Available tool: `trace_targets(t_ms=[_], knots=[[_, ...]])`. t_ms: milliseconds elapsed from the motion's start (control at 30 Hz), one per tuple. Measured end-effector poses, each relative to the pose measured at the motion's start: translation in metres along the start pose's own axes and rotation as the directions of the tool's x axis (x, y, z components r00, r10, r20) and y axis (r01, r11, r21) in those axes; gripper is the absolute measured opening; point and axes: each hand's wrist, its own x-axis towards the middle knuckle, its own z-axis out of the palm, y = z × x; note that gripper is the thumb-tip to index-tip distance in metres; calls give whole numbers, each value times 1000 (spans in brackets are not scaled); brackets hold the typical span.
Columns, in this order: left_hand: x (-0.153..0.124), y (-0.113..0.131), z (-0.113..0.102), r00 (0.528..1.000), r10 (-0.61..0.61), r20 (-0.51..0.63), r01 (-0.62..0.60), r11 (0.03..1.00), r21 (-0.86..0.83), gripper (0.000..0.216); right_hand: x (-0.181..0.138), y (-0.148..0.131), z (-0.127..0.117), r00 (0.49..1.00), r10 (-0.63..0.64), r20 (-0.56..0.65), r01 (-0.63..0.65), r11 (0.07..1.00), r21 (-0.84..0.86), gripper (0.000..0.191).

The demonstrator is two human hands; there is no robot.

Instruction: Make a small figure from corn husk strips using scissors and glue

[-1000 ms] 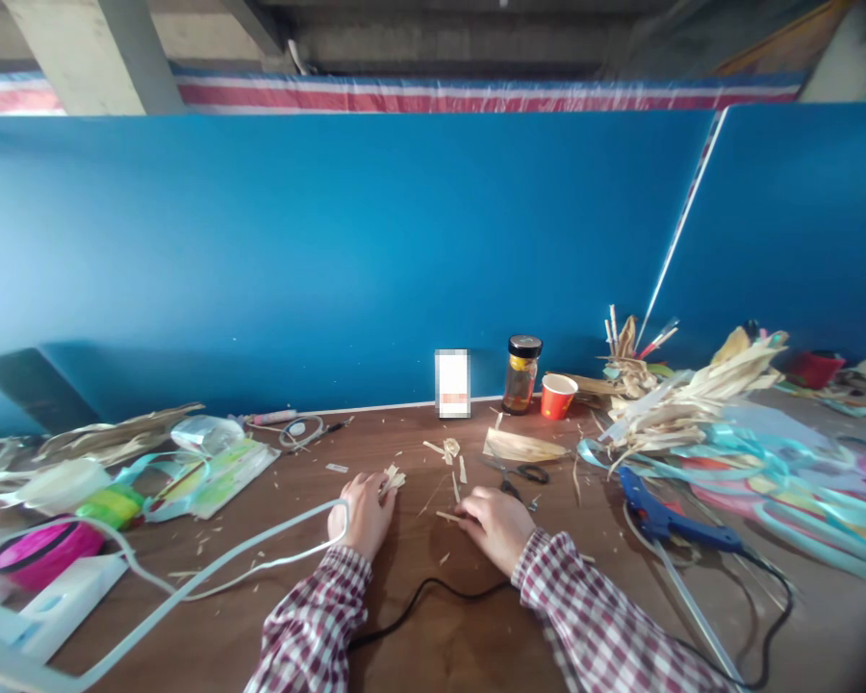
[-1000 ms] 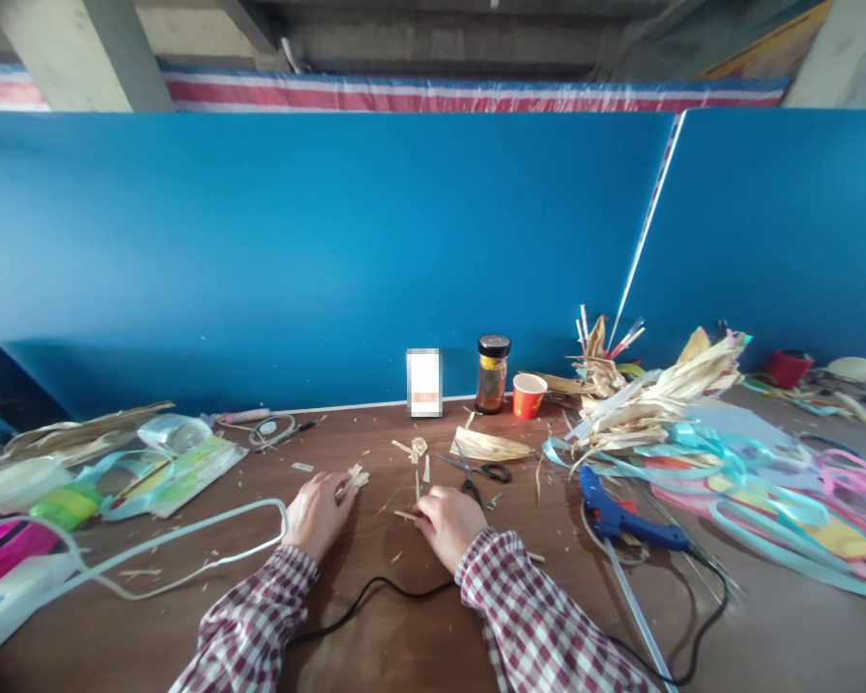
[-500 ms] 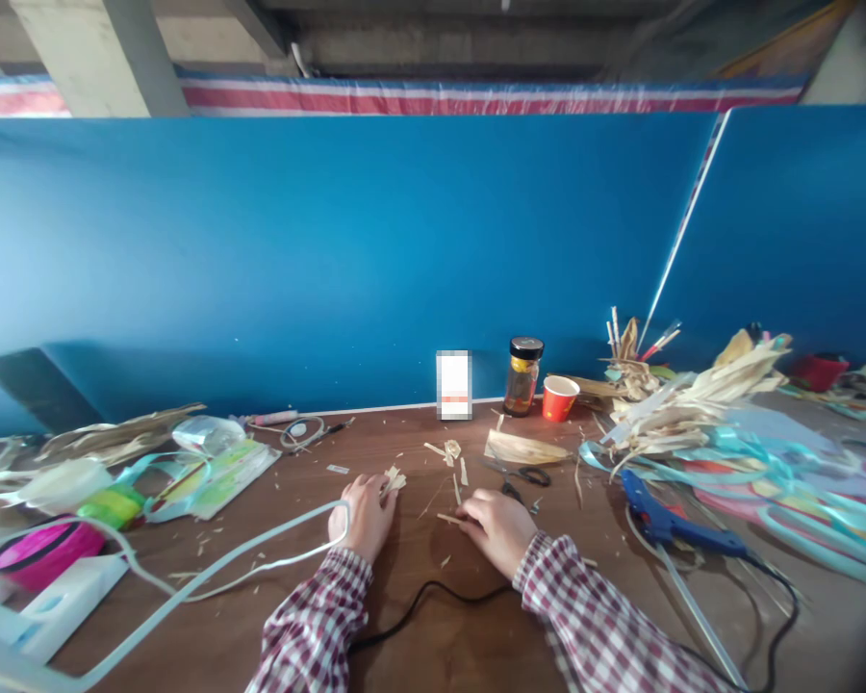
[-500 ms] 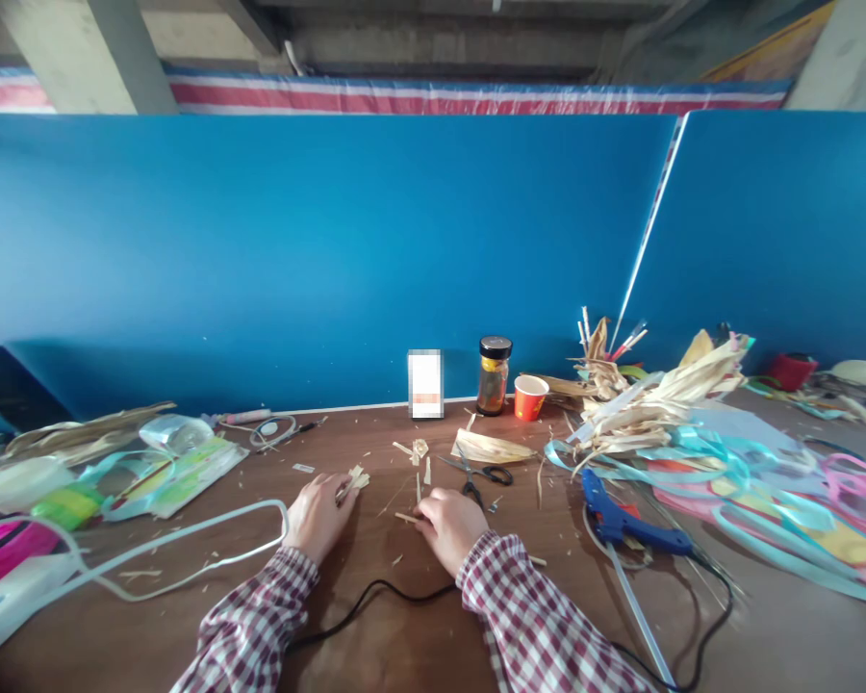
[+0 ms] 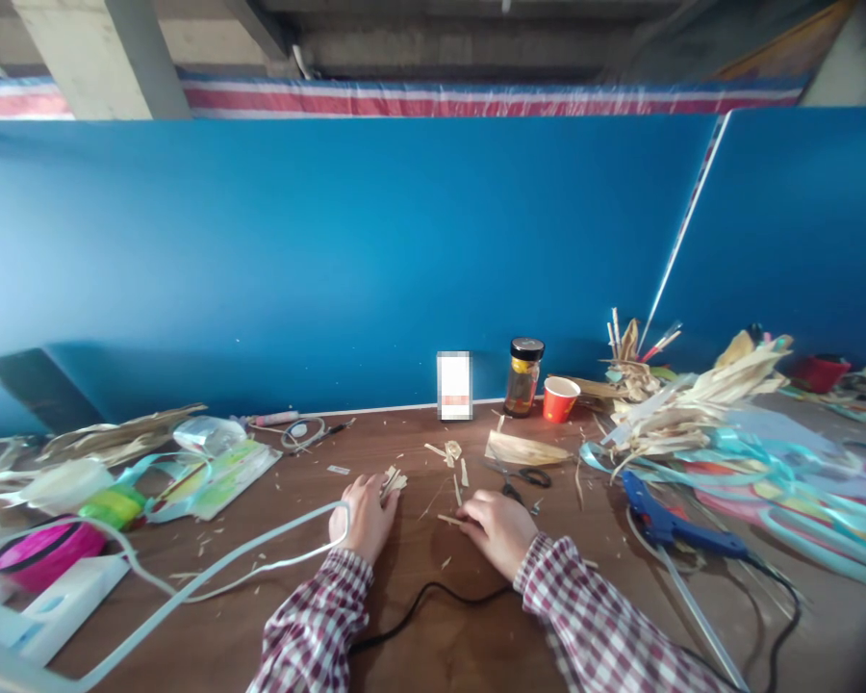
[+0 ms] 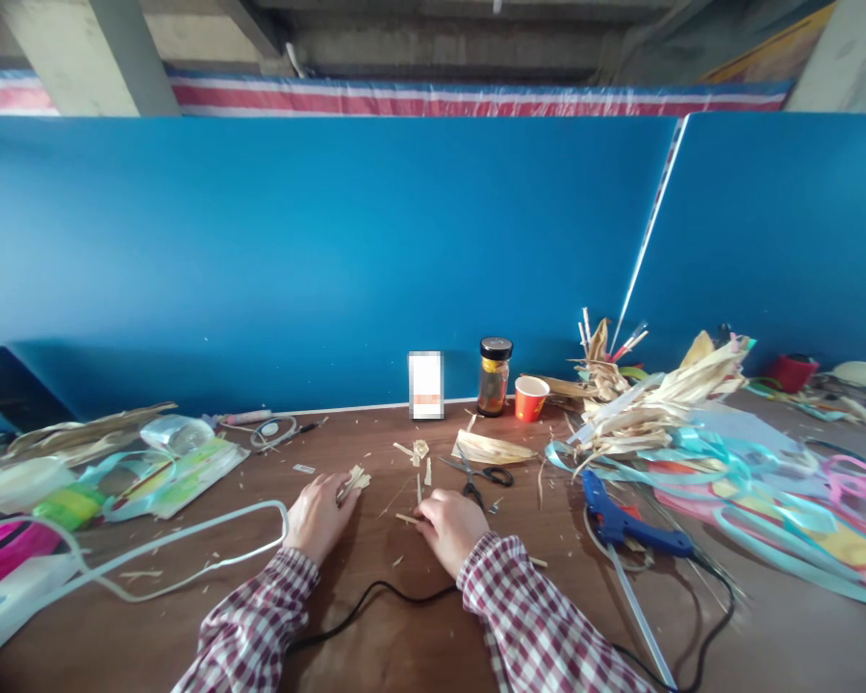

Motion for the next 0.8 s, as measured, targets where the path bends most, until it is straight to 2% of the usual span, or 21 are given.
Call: trace_targets(t_ms=[400, 800], knots=[[0, -1, -3, 1000, 31, -1, -31, 998, -61, 17, -2, -1, -1, 1000, 6, 21, -6, 1000, 0, 18], [-2, 3, -7, 1000, -7, -20, 7, 999, -41, 15, -1, -3, -2, 1000, 10, 18, -9, 1000, -21, 17]])
